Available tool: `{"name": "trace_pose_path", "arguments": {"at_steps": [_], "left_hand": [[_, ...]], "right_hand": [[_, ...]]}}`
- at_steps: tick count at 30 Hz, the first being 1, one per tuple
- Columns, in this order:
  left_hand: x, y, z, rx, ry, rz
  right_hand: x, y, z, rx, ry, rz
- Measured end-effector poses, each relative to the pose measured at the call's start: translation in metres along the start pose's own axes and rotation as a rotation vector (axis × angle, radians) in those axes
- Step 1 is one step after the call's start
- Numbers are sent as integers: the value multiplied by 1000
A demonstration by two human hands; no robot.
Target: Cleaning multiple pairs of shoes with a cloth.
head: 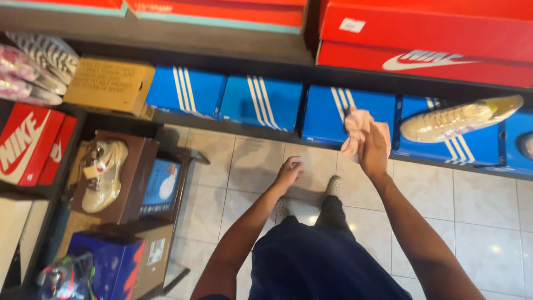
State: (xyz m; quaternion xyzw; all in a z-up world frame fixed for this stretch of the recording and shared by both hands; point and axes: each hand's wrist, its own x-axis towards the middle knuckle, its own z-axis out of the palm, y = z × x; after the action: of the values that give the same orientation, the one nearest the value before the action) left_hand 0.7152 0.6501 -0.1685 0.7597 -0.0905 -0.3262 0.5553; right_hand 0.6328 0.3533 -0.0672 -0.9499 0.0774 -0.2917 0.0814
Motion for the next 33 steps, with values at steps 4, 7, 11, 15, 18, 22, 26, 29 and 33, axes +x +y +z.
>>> {"name": "trace_pose_path", "arguments": {"at_steps": [4,7,11,15,18,22,26,29,33], "left_hand": [[39,9,23,-734,-60,-331],[55,41,29,-831,-74,-330],[25,117,21,-795,-26,-260],[45,196,6,-740,34,-107],[81,240,-4,-713,42,-11],[164,231,3,-690,78,-25],[185,240,3,-693,137,-36],[176,249,2,-653,159,-24],[167,254,5,-610,187,-28]], "right_hand": [[-23,-29,-35,323,-104,241],[-44,-57,-73,609,-274,644],[-131,-38,-40,805,-528,984],[-83,-37,-59,710,-562,891],[-2,-48,-86,504,-561,738],[69,-22,-53,194,-564,540],[126,5,-4,8,-659,345],[148,19,44,-251,-820,261],[187,-43,-29,-263,-786,213]]}}
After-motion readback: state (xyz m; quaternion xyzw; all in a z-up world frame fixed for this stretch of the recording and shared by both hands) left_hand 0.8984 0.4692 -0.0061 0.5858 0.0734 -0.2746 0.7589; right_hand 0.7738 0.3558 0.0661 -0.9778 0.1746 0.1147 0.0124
